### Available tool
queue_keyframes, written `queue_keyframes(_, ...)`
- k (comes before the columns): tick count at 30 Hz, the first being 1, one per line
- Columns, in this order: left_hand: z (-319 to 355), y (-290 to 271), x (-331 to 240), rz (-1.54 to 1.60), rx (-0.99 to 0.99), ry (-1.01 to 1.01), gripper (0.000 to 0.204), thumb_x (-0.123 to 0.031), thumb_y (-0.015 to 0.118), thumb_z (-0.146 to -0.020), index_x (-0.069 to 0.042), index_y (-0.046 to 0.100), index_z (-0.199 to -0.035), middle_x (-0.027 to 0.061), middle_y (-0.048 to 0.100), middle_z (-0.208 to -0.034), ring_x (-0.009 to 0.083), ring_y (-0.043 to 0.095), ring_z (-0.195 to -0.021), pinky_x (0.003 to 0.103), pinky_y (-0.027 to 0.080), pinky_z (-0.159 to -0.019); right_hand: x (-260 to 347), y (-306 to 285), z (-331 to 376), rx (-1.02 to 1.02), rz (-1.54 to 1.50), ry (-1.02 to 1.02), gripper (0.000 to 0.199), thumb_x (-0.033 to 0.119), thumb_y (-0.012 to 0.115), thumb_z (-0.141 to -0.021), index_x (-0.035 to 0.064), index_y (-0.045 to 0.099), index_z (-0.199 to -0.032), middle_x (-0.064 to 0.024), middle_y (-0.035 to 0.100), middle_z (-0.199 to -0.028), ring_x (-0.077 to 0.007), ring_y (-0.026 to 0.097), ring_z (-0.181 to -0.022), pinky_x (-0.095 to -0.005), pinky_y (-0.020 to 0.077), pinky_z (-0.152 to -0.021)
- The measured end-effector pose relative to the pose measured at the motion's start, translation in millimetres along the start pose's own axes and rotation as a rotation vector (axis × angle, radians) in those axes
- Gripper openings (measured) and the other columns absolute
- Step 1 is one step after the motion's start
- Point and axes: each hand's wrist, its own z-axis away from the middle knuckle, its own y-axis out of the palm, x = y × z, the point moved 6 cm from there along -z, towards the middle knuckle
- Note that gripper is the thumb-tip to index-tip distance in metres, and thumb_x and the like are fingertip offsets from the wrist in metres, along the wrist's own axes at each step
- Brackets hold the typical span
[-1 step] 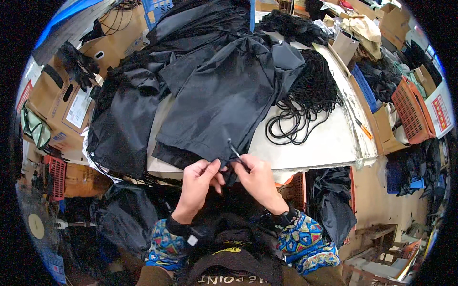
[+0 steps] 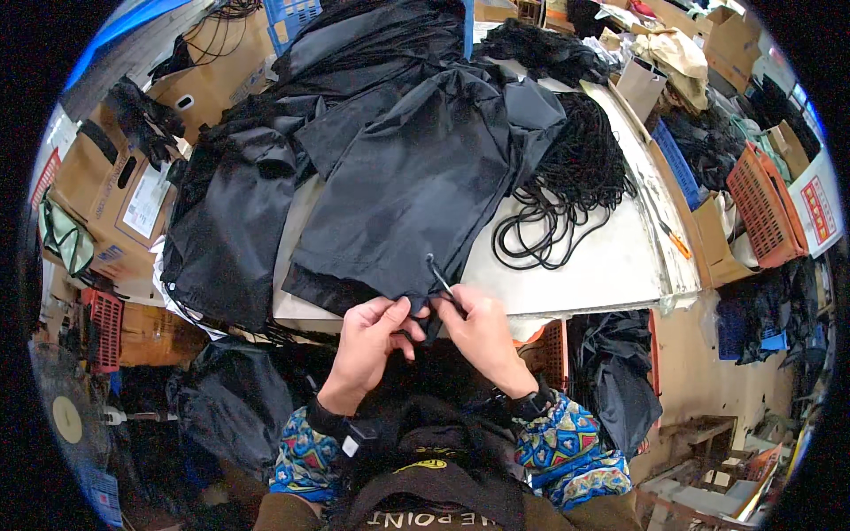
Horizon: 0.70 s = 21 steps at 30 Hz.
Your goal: The person is assembling black drawstring bags by threading black cords through the top hems. They repeatedly pick up a bag, thread the cord through the fabric channel, and pull it tight to secure the drawstring mechanism. The process is performed one bag at a time on a workbench in a factory setting.
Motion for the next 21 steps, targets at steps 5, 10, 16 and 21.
queue_keyframes(5, -4, 7, -1, 0.268, -0.046, 0.0, 0.018, -0.019, 0.06, -0.089, -0.001, 0.062, -0.092, 0.0138, 0.067, -0.089, 0.0177, 0.067, -0.073, 0.025, 0.054, -0.053, 26, -18, 13, -0.17, 0.083, -0.214, 0.012, 0.013, 0.054, -0.089, 0.002, 0.053, -0.093, -0.0173, 0.058, -0.068, -0.0348, 0.056, -0.057, -0.0407, 0.0424, -0.051)
queue_keyframes(10, -7, 8, 2, 0.27, -0.131, 0.02, 0.017, -0.018, 0.063, -0.087, -0.002, 0.062, -0.089, 0.0114, 0.067, -0.086, 0.0166, 0.067, -0.073, 0.025, 0.054, -0.057, 41, -16, 32, 0.027, 0.389, -0.229, 0.012, 0.013, 0.053, -0.089, 0.0043, 0.049, -0.081, -0.0148, 0.056, -0.066, -0.0351, 0.057, -0.059, -0.0432, 0.0429, -0.051)
queue_keyframes(16, -4, 10, 1, 0.194, -0.141, 0.066, 0.019, -0.02, 0.066, -0.085, -0.001, 0.064, -0.087, 0.0082, 0.067, -0.085, 0.0152, 0.066, -0.076, 0.025, 0.052, -0.063, 37, -14, 32, 0.021, 0.434, -0.245, 0.01, 0.011, 0.053, -0.086, 0.0047, 0.049, -0.081, -0.0141, 0.056, -0.066, -0.0332, 0.058, -0.059, -0.0424, 0.0443, -0.05)
queue_keyframes(21, -1, 15, 1, -0.088, -0.135, 0.129, 0.017, -0.015, 0.064, -0.086, 0.002, 0.065, -0.083, 0.0045, 0.065, -0.076, 0.0099, 0.059, -0.068, 0.024, 0.05, -0.06, 39, -5, 29, -0.018, 0.595, -0.29, 0.004, 0.009, 0.053, -0.083, 0.007, 0.05, -0.082, -0.0112, 0.056, -0.067, -0.0303, 0.059, -0.06, -0.0414, 0.0457, -0.05)
